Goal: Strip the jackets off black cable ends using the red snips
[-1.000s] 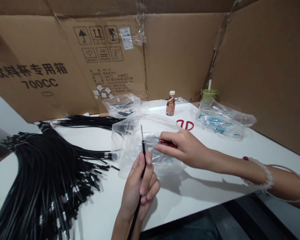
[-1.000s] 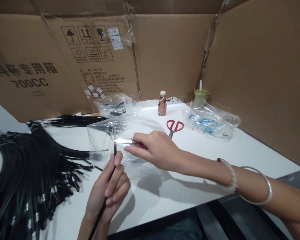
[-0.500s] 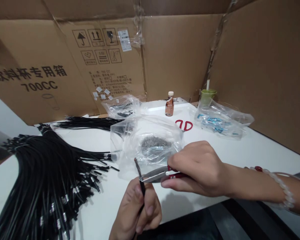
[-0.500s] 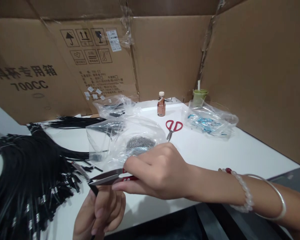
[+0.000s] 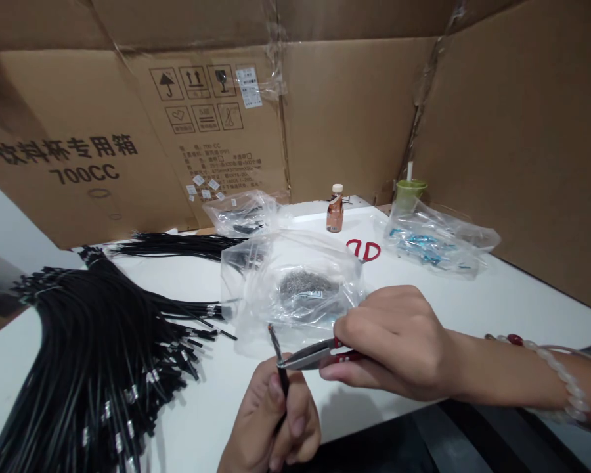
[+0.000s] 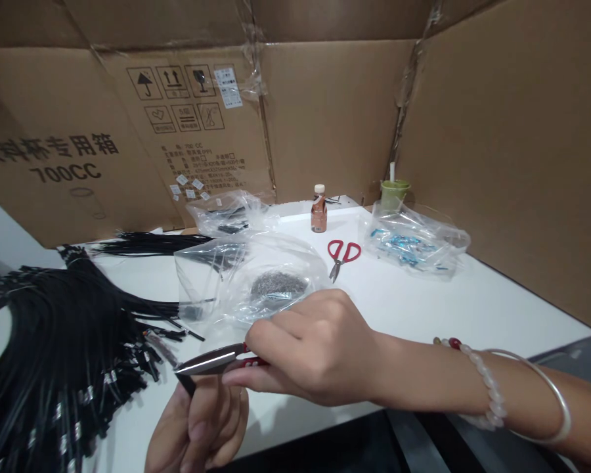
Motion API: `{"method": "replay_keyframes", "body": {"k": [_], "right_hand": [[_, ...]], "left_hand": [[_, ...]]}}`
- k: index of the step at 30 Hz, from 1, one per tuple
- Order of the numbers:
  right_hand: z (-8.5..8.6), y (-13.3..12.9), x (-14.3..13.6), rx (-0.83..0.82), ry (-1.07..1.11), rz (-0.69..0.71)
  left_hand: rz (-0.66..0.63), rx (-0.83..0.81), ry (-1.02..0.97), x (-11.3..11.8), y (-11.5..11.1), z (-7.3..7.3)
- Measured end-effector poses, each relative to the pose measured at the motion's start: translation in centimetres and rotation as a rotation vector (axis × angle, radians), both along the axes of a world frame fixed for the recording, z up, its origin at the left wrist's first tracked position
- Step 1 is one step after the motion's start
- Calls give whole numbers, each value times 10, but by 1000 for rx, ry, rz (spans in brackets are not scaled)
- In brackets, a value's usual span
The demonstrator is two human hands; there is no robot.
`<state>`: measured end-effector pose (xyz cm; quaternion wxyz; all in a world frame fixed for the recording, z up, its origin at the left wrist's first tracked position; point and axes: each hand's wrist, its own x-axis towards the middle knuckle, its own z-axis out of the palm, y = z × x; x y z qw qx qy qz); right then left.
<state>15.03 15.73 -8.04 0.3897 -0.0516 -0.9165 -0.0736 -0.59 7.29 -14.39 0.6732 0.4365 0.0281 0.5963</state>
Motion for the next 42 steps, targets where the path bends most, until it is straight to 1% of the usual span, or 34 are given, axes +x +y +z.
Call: {"method": "replay_keyframes", "body": {"k": [5, 9, 12, 14, 17, 21, 24, 27, 28, 31, 33, 35, 37, 42], "right_hand": [[0, -1, -1, 3, -7, -2], [1, -2, -2, -9, -8, -22], [2, -1, -1, -65, -25, -39], [2, 1, 0, -152, -72, -56], [1, 9, 1, -390, -187, -81], [-5, 28, -3, -733, -325, -138], [-13, 46, -12, -862, -419, -181], [-20, 66, -22, -882, -461, -214], [-21, 73, -25, -876, -460, -228], [-22, 89, -33, -832, -435, -298], [-22, 96, -37, -802, -415, -350], [-22, 100, -39, -783, -394, -393], [-22, 102, -40, -771, -372, -416], [-21, 101, -39, -774, -352, -412]], "left_hand": [[-11, 12, 25, -2, 1, 0], [22, 21, 39, -5, 1, -3], [54, 27, 50, -9, 3, -10], [67, -7, 46, -11, 4, -15], [100, -152, 42, -9, 4, -18], [233, -494, 69, 0, 3, -14], [299, -704, 40, 5, 9, -4], [354, -885, -50, 5, 27, 11], [360, -912, -73, 4, 36, 17], [346, -929, -102, 1, 62, 32], [342, -939, -114, -2, 78, 37], [351, -948, -125, -3, 89, 39], [365, -955, -132, -5, 94, 37], [377, -965, -131, -5, 94, 33]]}}
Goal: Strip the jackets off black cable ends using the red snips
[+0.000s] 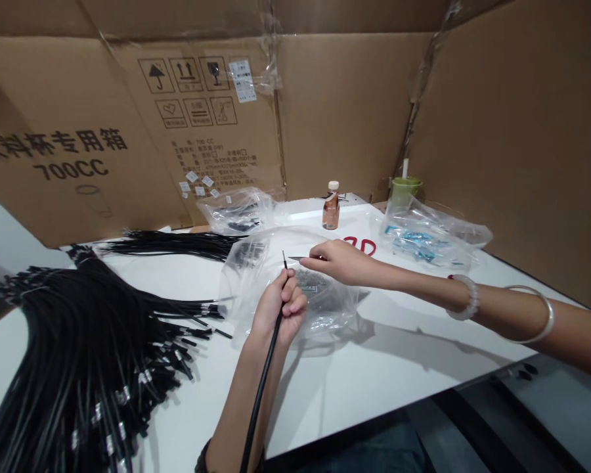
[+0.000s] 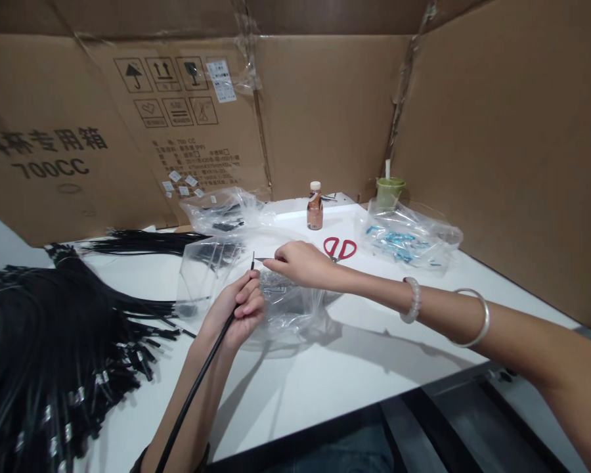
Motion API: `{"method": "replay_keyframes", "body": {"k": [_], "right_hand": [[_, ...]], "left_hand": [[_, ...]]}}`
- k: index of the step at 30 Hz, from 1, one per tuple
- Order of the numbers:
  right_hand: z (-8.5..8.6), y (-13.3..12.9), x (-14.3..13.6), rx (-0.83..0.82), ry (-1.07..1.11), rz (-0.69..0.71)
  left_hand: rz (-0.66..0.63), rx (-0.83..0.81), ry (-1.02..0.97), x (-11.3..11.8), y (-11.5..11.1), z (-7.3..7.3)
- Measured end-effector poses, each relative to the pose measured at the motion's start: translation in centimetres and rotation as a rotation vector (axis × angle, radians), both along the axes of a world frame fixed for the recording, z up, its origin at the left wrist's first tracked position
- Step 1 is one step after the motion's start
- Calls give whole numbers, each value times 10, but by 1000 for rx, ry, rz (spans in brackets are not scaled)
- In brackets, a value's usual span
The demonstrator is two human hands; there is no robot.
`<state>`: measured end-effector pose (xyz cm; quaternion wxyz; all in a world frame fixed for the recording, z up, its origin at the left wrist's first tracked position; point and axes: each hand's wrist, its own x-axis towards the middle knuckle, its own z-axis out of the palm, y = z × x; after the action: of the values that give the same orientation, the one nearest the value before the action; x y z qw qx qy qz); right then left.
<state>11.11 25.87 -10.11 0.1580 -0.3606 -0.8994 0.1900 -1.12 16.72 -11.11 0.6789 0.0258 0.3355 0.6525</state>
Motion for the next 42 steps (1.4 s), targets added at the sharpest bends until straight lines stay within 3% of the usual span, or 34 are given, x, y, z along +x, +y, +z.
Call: {"method": "replay_keyframes", "body": {"k": [29, 42], "right_hand": [[-2, 8, 6, -103, 95, 34], [7, 11, 4, -98, 20, 23]], "left_hand": [[-98, 122, 59, 1, -7, -2], [-106, 109, 243, 3, -4, -3]]}}
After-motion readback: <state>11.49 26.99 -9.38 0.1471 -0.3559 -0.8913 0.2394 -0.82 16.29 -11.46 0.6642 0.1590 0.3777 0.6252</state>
